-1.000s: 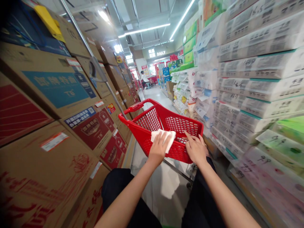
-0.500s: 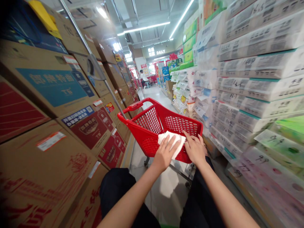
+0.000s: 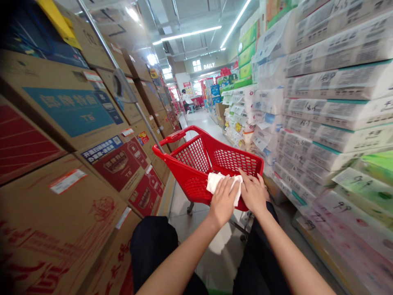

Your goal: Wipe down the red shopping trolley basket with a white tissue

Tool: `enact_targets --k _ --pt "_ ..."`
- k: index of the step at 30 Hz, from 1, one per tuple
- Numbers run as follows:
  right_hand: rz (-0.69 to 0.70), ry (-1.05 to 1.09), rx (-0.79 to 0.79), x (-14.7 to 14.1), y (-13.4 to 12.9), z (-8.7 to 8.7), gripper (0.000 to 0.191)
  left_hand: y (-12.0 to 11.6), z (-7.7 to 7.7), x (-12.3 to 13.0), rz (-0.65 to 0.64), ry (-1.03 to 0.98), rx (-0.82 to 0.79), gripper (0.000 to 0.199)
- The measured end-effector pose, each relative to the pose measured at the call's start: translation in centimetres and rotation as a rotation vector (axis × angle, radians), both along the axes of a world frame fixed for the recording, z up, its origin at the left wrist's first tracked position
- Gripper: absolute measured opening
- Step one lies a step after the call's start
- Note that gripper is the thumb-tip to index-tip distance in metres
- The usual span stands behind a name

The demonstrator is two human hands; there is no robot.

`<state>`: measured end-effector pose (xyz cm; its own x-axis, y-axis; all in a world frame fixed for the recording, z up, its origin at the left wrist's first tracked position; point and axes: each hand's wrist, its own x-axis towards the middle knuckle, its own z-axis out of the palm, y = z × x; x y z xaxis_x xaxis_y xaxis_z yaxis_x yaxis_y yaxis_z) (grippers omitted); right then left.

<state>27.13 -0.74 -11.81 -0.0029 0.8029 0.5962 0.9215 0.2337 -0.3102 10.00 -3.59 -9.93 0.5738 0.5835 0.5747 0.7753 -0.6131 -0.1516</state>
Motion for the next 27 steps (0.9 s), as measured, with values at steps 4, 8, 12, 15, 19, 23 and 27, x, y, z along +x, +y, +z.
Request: enact_targets --k 4,8,12,15,19,23,27 --pt "0.019 0.026 -0.034 0.4 -0.1 0.1 0.059 3.0 0.9 -3.7 -0.116 0.072 0.001 0.054" --pt "0.039 0.07 -0.054 -0.2 -0.1 0.3 0.06 4.3 2.2 -5.6 0.034 0.002 -0.107 0.048" --pt "0.014 0.043 -0.039 -0.8 -0.3 0.4 0.059 2.1 1.7 -2.9 -0.004 -0.015 -0.094 0.052" --pt "0.02 0.012 -0.042 -0.6 -0.5 0.5 0.059 1.0 0.7 -1.7 -0.109 0.017 -0.027 0.054" --pt "0.062 0.018 -0.066 0.2 -0.6 0.8 0.062 3.0 1.0 -4.6 -0.155 0.107 0.008 0.056" --pt "0.077 0.035 -0.109 1.0 -0.5 1.1 0.063 5.6 2.2 -8.7 0.06 0.04 -0.046 0.051" --pt "-0.024 -0.078 -0.148 0.4 -0.7 1.8 0.058 5.3 2.4 -8.7 0.133 -0.024 -0.058 0.047"
